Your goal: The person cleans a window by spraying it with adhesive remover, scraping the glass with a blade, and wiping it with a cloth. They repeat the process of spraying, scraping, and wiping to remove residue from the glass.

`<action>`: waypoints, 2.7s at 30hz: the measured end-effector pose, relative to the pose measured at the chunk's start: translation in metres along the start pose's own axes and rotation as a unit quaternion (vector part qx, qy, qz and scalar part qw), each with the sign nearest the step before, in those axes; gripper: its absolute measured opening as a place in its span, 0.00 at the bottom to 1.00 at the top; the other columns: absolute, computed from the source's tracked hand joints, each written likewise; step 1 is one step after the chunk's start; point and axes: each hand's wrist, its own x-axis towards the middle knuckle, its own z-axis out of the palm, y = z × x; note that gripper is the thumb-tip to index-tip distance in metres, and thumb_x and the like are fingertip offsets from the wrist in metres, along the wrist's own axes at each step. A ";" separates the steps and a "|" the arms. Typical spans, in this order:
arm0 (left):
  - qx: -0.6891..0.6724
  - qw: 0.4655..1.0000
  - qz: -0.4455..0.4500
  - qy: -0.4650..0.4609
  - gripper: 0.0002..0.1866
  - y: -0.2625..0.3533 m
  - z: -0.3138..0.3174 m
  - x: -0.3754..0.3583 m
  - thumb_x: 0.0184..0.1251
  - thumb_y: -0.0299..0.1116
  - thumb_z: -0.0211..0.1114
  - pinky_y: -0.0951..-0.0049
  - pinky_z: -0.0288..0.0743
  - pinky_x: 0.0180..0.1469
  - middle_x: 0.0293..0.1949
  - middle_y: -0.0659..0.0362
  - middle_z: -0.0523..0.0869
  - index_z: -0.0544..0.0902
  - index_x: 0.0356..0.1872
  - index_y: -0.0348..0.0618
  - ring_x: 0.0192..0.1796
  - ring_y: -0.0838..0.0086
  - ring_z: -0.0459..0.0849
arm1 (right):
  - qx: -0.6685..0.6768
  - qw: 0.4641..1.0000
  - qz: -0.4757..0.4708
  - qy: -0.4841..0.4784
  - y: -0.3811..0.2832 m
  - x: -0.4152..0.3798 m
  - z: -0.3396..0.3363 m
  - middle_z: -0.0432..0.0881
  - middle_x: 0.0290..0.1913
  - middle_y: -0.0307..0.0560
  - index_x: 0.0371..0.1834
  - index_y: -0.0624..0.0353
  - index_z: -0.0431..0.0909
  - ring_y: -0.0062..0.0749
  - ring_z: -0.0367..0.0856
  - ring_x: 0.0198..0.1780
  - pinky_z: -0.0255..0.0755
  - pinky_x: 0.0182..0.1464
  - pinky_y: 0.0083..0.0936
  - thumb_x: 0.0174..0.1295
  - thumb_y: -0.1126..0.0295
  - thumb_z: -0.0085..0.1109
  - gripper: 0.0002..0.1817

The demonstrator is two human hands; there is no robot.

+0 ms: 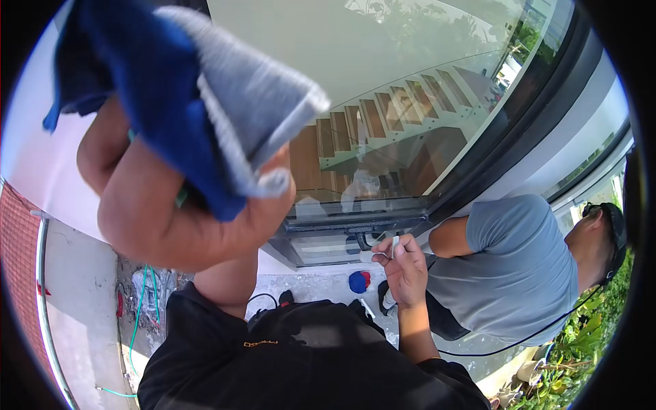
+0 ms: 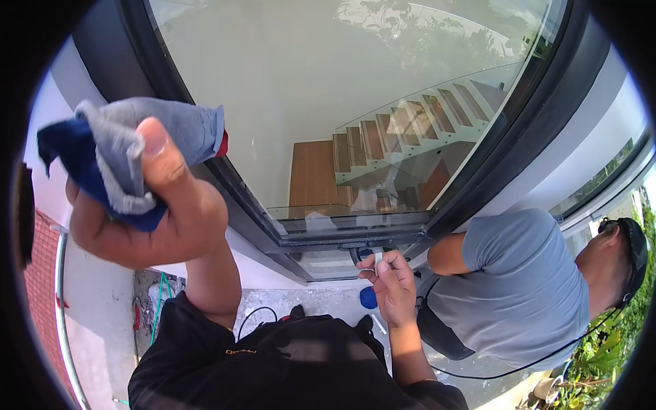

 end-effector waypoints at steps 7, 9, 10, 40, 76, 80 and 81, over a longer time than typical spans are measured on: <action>0.089 0.976 0.092 -0.174 0.09 0.021 0.065 -0.019 0.57 0.28 0.67 0.55 0.54 0.75 0.52 0.59 0.77 0.77 0.38 0.48 0.70 0.55 0.74 | -0.027 1.000 -0.003 -0.006 0.007 -0.001 -0.010 0.82 0.44 0.50 0.42 0.58 0.71 0.33 0.81 0.49 0.73 0.55 0.33 0.74 0.64 0.55 0.09; 0.008 0.940 0.114 -0.322 0.04 0.046 0.054 -0.088 0.65 0.31 0.59 0.55 0.50 0.77 0.56 0.61 0.78 0.79 0.39 0.51 0.72 0.60 0.73 | -0.024 1.000 -0.014 0.000 0.006 0.000 -0.015 0.82 0.44 0.50 0.42 0.58 0.71 0.33 0.81 0.49 0.73 0.54 0.34 0.74 0.64 0.54 0.09; -0.015 0.916 0.147 -0.372 0.05 0.050 0.046 -0.125 0.64 0.33 0.59 0.57 0.50 0.78 0.58 0.62 0.78 0.79 0.40 0.50 0.73 0.62 0.72 | -0.016 0.999 -0.035 0.022 0.003 0.002 -0.011 0.83 0.41 0.50 0.42 0.59 0.71 0.32 0.82 0.44 0.75 0.50 0.30 0.74 0.66 0.54 0.08; -0.287 0.931 -0.219 0.049 0.20 -0.050 -0.130 -0.167 0.75 0.40 0.60 0.66 0.86 0.28 0.42 0.40 0.75 0.58 0.44 0.39 0.30 0.56 0.87 | -0.308 0.896 -0.313 0.063 -0.069 0.104 0.173 0.80 0.24 0.41 0.37 0.59 0.69 0.13 0.70 0.21 0.63 0.24 0.11 0.73 0.69 0.58 0.09; -0.327 0.921 -0.208 -0.037 0.10 -0.061 -0.148 -0.172 0.79 0.36 0.50 0.64 0.84 0.31 0.44 0.41 0.74 0.60 0.48 0.45 0.31 0.56 0.83 | -0.394 0.853 -0.328 0.094 -0.076 0.103 0.170 0.79 0.22 0.40 0.37 0.59 0.68 0.11 0.69 0.19 0.60 0.22 0.10 0.73 0.69 0.58 0.10; -0.317 0.931 -0.183 0.013 0.11 -0.061 -0.138 -0.174 0.76 0.34 0.52 0.61 0.83 0.30 0.45 0.41 0.74 0.60 0.46 0.43 0.30 0.54 0.84 | -0.399 0.853 -0.327 0.076 -0.079 0.103 0.172 0.79 0.23 0.40 0.38 0.60 0.68 0.11 0.70 0.20 0.61 0.23 0.10 0.73 0.71 0.58 0.09; -0.320 0.929 -0.184 0.026 0.11 -0.059 -0.135 -0.171 0.73 0.33 0.53 0.59 0.82 0.29 0.44 0.39 0.75 0.61 0.43 0.40 0.30 0.53 0.85 | -0.400 0.853 -0.325 0.079 -0.075 0.102 0.166 0.80 0.23 0.40 0.38 0.60 0.68 0.11 0.70 0.21 0.61 0.24 0.10 0.73 0.71 0.58 0.09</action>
